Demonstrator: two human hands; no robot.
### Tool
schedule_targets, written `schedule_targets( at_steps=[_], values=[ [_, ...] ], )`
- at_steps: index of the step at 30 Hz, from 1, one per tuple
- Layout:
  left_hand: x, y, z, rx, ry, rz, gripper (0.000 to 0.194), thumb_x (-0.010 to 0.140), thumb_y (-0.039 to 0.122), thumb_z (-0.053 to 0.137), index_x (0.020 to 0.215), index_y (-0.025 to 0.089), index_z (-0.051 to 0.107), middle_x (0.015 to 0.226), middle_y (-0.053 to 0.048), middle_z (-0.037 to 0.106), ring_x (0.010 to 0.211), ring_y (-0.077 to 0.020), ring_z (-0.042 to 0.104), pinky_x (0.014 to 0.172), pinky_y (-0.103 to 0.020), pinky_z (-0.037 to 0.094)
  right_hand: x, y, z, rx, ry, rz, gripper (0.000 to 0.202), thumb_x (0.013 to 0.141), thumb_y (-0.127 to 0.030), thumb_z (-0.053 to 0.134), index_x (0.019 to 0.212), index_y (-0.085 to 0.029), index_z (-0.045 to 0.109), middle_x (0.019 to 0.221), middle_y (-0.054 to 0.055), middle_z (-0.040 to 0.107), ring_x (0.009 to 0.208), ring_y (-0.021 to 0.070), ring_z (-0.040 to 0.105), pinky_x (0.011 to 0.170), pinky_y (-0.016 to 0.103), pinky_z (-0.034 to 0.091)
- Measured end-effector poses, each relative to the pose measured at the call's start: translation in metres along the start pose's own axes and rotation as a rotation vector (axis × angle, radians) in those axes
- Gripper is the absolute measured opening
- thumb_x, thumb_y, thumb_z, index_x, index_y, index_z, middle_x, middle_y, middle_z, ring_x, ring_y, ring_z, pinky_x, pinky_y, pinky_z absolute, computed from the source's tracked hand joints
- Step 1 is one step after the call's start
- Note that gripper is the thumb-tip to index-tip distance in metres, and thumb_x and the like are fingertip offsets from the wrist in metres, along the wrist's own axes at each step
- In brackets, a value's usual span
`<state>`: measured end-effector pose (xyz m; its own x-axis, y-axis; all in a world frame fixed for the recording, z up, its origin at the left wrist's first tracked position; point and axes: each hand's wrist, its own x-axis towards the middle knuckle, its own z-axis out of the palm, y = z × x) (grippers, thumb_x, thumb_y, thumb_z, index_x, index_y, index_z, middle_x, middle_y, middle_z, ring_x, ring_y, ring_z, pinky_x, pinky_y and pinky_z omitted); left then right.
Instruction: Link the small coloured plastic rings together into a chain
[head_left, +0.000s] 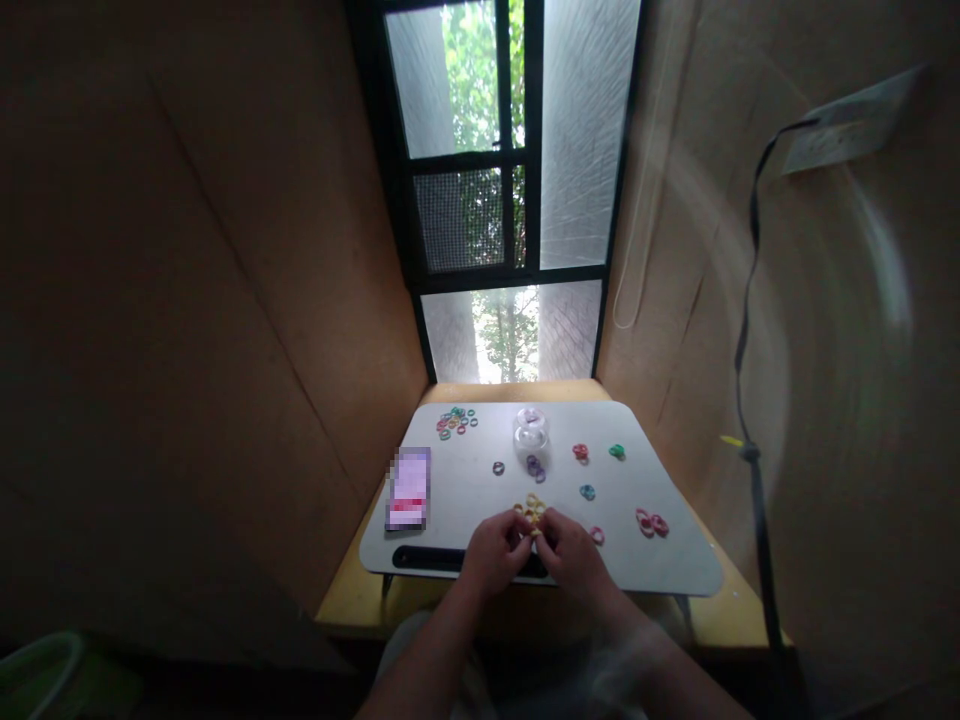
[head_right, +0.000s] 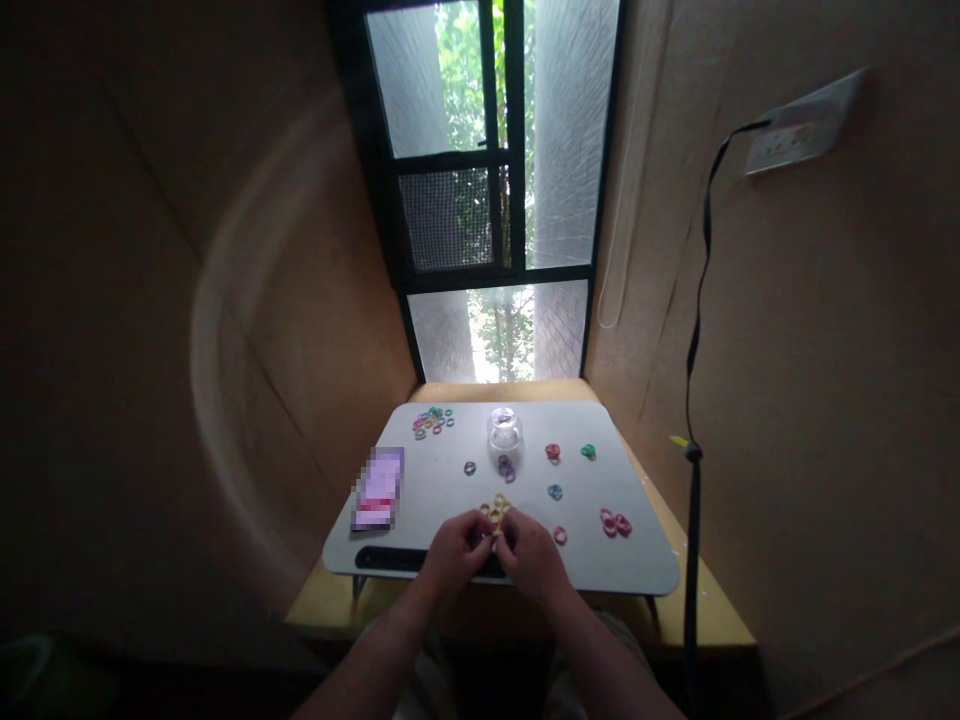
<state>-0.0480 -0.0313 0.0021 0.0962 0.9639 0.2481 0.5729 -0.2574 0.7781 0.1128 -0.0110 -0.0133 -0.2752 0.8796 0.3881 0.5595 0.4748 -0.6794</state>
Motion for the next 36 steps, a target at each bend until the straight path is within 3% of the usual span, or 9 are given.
schedule_targets(
  at_steps=[22, 36],
  values=[
    [0.0005, -0.0019, 0.0019, 0.002, 0.035, -0.006, 0.004, 0.077, 0.021, 0.056, 0.075, 0.018, 0.056, 0.065, 0.003, 0.056, 0.059, -0.0107, 0.047, 0.057, -0.022, 0.032, -0.0019, -0.0034, -0.0045, 0.020, -0.017, -0.080, 0.009, 0.081, -0.021, 0.049, 0.072, -0.021, 0.046, 0.065, -0.002, 0.053, 0.061, 0.0127, 0.048, 0.058, 0.024, 0.033],
    [-0.0005, 0.0012, -0.0005, -0.021, 0.051, -0.009, 0.006, 0.077, 0.023, 0.057, 0.075, 0.017, 0.057, 0.065, 0.002, 0.057, 0.059, -0.0111, 0.048, 0.057, -0.023, 0.033, -0.0017, -0.0020, -0.0014, -0.002, -0.009, -0.034, 0.013, 0.083, -0.025, 0.050, 0.070, -0.021, 0.048, 0.064, -0.002, 0.055, 0.061, 0.0132, 0.050, 0.058, 0.025, 0.034]
  ],
)
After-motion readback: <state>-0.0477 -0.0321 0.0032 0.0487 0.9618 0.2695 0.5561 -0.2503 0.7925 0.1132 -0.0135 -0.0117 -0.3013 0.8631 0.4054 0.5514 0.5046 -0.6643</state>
